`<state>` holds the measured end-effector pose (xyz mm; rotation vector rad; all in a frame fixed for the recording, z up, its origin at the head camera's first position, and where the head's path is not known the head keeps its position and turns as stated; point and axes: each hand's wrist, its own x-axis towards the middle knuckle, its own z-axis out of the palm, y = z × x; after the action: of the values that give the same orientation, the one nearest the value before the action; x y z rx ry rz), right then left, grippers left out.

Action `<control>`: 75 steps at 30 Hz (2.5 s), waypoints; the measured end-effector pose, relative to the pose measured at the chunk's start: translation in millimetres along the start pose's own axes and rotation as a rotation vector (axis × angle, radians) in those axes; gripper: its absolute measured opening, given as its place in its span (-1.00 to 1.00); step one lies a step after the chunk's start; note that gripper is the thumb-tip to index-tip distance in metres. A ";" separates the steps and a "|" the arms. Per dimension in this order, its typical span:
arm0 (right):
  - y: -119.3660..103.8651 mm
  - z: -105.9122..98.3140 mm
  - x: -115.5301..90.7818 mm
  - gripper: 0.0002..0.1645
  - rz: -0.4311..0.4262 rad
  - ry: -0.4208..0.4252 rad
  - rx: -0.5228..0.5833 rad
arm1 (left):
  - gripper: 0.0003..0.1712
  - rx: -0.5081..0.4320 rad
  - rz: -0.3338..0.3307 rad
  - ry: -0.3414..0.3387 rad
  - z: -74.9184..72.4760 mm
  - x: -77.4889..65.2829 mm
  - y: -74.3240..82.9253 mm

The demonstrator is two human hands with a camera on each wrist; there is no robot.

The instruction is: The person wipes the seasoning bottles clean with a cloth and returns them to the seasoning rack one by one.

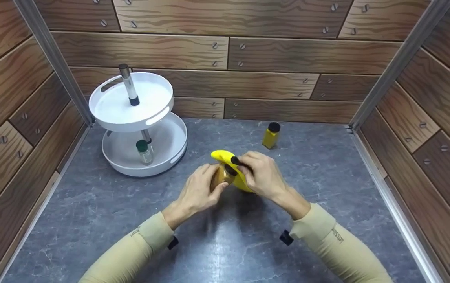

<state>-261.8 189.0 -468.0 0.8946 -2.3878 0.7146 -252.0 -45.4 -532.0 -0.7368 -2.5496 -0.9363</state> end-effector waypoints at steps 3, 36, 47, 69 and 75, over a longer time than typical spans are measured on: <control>-2.2 -4.3 -3.5 -0.92 -0.025 0.007 0.049 | -0.44 -0.013 -0.029 0.002 0.2 1.6 0.7; 3.8 12.5 -5.4 -0.92 0.060 0.286 0.241 | -0.57 -0.409 -0.176 0.122 -0.6 25.6 23.5; 15.7 29.0 -34.8 -0.87 -0.102 0.234 -0.060 | -0.57 -0.447 -0.185 0.131 -4.0 27.5 28.4; 6.8 17.6 -15.8 -0.96 -0.085 0.343 0.058 | -0.57 -0.458 -0.193 0.104 6.1 23.6 29.9; 7.8 31.4 -36.5 -0.85 -0.095 0.304 0.084 | -0.56 -0.483 -0.191 0.127 0.6 26.7 28.0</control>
<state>-251.0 191.0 -515.5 0.8590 -2.0481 0.8524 -257.9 -17.3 -506.0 -0.5342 -2.3310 -1.6396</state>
